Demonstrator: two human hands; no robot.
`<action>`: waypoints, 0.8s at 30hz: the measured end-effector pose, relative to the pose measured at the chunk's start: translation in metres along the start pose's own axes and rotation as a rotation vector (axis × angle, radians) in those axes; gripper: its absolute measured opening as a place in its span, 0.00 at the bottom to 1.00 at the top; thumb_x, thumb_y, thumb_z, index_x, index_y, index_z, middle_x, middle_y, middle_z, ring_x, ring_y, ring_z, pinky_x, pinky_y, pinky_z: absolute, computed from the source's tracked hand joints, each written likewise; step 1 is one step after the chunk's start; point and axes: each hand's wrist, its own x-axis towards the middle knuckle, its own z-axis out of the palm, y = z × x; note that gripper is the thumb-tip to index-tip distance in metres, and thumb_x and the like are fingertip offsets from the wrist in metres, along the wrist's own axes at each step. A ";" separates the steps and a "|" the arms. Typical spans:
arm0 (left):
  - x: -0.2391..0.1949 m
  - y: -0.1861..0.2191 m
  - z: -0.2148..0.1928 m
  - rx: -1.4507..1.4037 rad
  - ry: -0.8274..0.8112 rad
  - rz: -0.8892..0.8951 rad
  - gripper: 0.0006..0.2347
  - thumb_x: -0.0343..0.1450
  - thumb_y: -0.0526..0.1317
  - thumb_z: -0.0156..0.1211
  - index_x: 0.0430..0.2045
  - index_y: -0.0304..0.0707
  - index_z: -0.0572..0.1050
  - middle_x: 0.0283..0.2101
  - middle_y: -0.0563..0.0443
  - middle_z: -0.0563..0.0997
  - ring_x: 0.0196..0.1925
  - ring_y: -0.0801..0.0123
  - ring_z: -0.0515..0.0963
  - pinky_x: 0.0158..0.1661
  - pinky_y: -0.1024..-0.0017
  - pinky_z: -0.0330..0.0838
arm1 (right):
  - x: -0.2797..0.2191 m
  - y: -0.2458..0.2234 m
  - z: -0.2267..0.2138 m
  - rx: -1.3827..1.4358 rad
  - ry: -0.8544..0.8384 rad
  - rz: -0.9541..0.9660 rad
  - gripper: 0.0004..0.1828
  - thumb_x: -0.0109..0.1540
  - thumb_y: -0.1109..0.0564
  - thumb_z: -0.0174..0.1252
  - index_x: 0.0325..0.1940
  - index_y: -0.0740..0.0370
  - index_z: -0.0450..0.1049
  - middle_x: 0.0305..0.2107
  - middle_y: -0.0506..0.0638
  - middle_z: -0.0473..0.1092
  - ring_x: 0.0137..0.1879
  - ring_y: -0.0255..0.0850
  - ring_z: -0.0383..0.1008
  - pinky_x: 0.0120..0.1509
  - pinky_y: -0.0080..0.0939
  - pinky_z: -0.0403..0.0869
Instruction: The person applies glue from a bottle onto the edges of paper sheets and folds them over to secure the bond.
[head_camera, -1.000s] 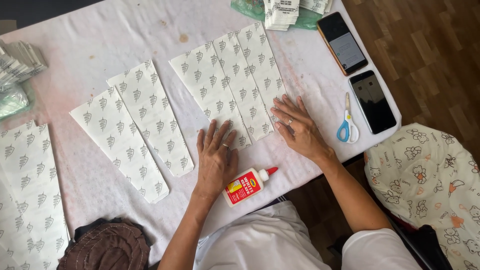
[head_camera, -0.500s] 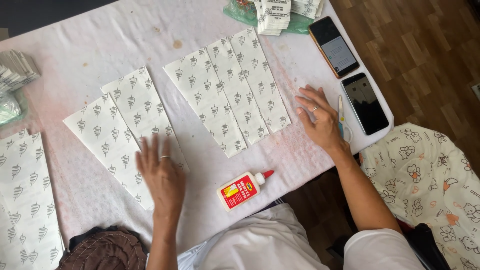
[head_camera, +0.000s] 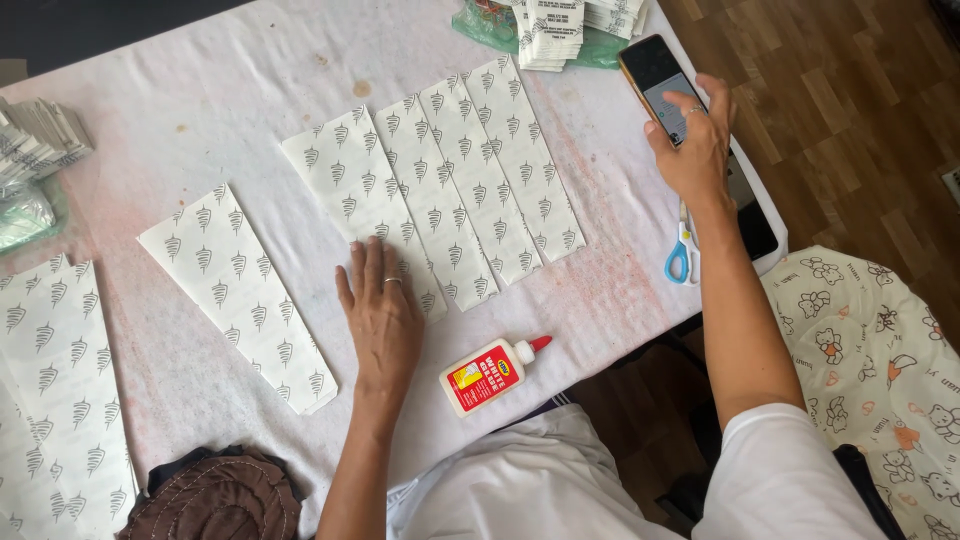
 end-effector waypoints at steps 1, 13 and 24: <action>0.001 0.000 -0.001 0.001 0.003 0.000 0.15 0.76 0.31 0.48 0.58 0.23 0.70 0.66 0.33 0.69 0.72 0.40 0.63 0.67 0.41 0.54 | 0.004 0.004 0.003 0.000 0.002 -0.003 0.17 0.67 0.58 0.66 0.57 0.70 0.77 0.62 0.62 0.55 0.66 0.62 0.56 0.64 0.70 0.66; -0.038 -0.012 -0.047 -0.310 0.119 0.053 0.17 0.73 0.25 0.59 0.56 0.32 0.70 0.62 0.37 0.71 0.65 0.46 0.73 0.63 0.46 0.65 | 0.004 -0.001 0.025 0.019 -0.144 0.086 0.22 0.69 0.52 0.67 0.63 0.66 0.76 0.71 0.64 0.49 0.77 0.69 0.38 0.77 0.76 0.39; -0.038 -0.001 -0.048 -0.426 0.046 0.088 0.14 0.67 0.32 0.68 0.45 0.27 0.80 0.52 0.35 0.81 0.61 0.45 0.77 0.64 0.50 0.66 | -0.073 -0.238 0.041 0.628 -0.445 -0.575 0.13 0.60 0.63 0.66 0.48 0.66 0.80 0.60 0.59 0.70 0.66 0.54 0.71 0.75 0.54 0.66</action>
